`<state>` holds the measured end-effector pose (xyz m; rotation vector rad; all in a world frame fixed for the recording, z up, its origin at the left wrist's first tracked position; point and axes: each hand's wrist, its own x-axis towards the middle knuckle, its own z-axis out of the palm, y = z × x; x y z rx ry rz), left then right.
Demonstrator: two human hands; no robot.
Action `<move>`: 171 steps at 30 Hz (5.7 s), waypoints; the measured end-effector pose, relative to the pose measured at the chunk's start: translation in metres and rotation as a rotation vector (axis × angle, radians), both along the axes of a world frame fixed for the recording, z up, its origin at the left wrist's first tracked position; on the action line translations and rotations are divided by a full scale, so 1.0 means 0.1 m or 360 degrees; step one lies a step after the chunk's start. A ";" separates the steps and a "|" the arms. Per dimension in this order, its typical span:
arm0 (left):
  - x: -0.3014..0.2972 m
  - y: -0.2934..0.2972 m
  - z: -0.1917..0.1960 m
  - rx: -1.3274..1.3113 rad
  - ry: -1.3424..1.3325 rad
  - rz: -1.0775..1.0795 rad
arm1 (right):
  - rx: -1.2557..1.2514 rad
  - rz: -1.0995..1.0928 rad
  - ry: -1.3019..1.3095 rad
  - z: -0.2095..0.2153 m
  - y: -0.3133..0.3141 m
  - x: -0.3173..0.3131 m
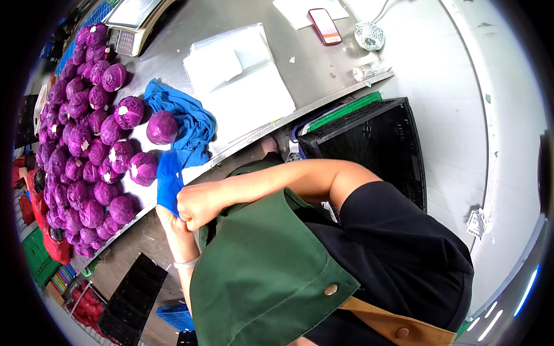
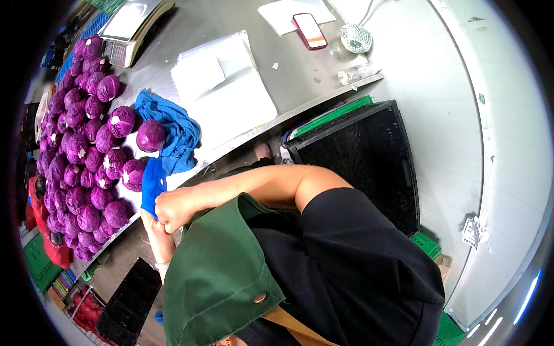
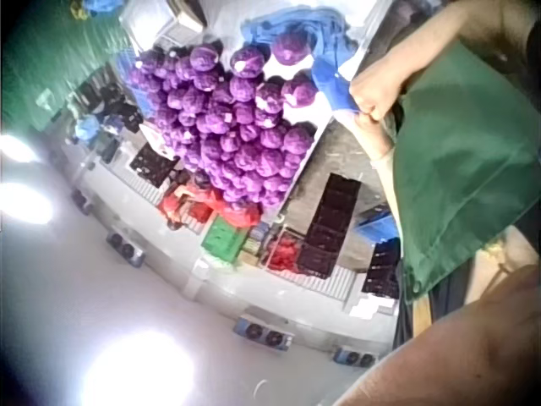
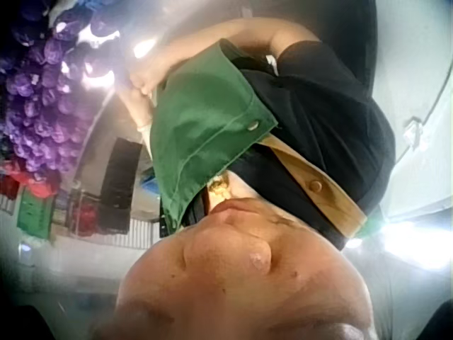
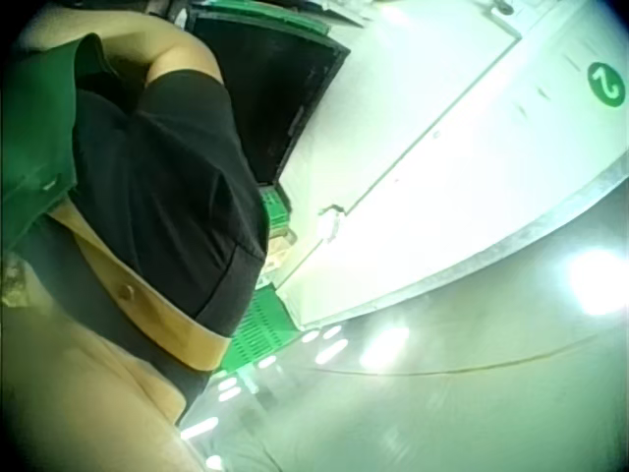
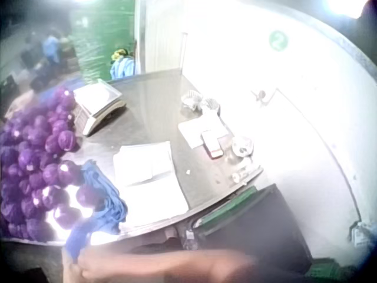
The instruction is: The person puts on a blue glove, then weighs heads of red cabbage one by one on a digital scale, places each into a plastic bag, applies a label, and puts the finished bags into a black crate.
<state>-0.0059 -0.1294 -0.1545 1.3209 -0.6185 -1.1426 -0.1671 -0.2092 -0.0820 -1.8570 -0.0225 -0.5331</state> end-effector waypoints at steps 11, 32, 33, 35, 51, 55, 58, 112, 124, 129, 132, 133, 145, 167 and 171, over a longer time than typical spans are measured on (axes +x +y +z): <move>-0.55 -0.62 0.58 -0.0023 -0.1109 0.0505 | -0.0007 0.0425 -0.0023 0.04 0.09 -0.14; 0.73 -0.08 0.99 -0.0231 -0.0304 0.1071 | -0.0265 -0.0780 0.0453 -0.47 -0.95 0.19; 0.79 -0.03 0.75 -0.0199 -0.0240 0.1134 | -0.0381 -0.0986 0.0517 -0.54 -1.09 0.22; 0.91 0.12 0.24 -0.0046 -0.0126 0.1059 | -0.0370 -0.1008 0.0812 -0.50 -1.25 0.35; 1.62 -1.86 0.24 -0.0017 0.0038 0.0166 | 0.1761 -0.1251 0.0553 -0.94 -2.79 1.21; 1.47 -2.24 0.12 0.0117 0.0251 0.0202 | 0.1871 -0.1362 0.0489 -1.24 -3.63 1.83; 1.41 -2.49 0.04 0.0246 0.0295 0.0220 | 0.1891 -0.1395 0.0568 -1.59 -4.08 2.24; 1.04 -3.27 -0.67 0.0455 -0.0413 -0.0135 | 0.0132 -0.1831 0.1023 -1.62 -4.23 -0.38; 1.55 -1.03 -0.05 0.0500 -0.1075 0.0761 | -0.0249 -0.0832 0.0650 -0.71 -2.48 1.35; 0.76 -1.35 0.08 0.0405 -0.1573 -0.0018 | -0.0797 -0.0532 0.0893 -1.19 -2.48 2.34; 0.57 -1.50 -0.03 0.0568 -0.1841 -0.0451 | -0.0553 -0.0321 0.1010 -1.14 -2.61 2.47; 0.57 -1.55 -0.13 0.0642 -0.1733 -0.0518 | -0.0383 -0.0297 0.1042 -1.10 -2.67 2.47; 1.17 -1.84 -0.21 0.0454 -0.0398 0.0337 | -0.0464 -0.1535 0.0897 -0.19 -4.72 1.57; 0.67 -2.43 -0.02 -0.0052 -0.1807 0.0210 | 0.0932 -0.0347 0.0562 -0.41 -2.05 -0.60; -0.16 -2.21 -0.29 -0.0403 -0.1218 -0.0303 | 0.1405 -0.0782 0.0198 0.32 -2.17 -2.51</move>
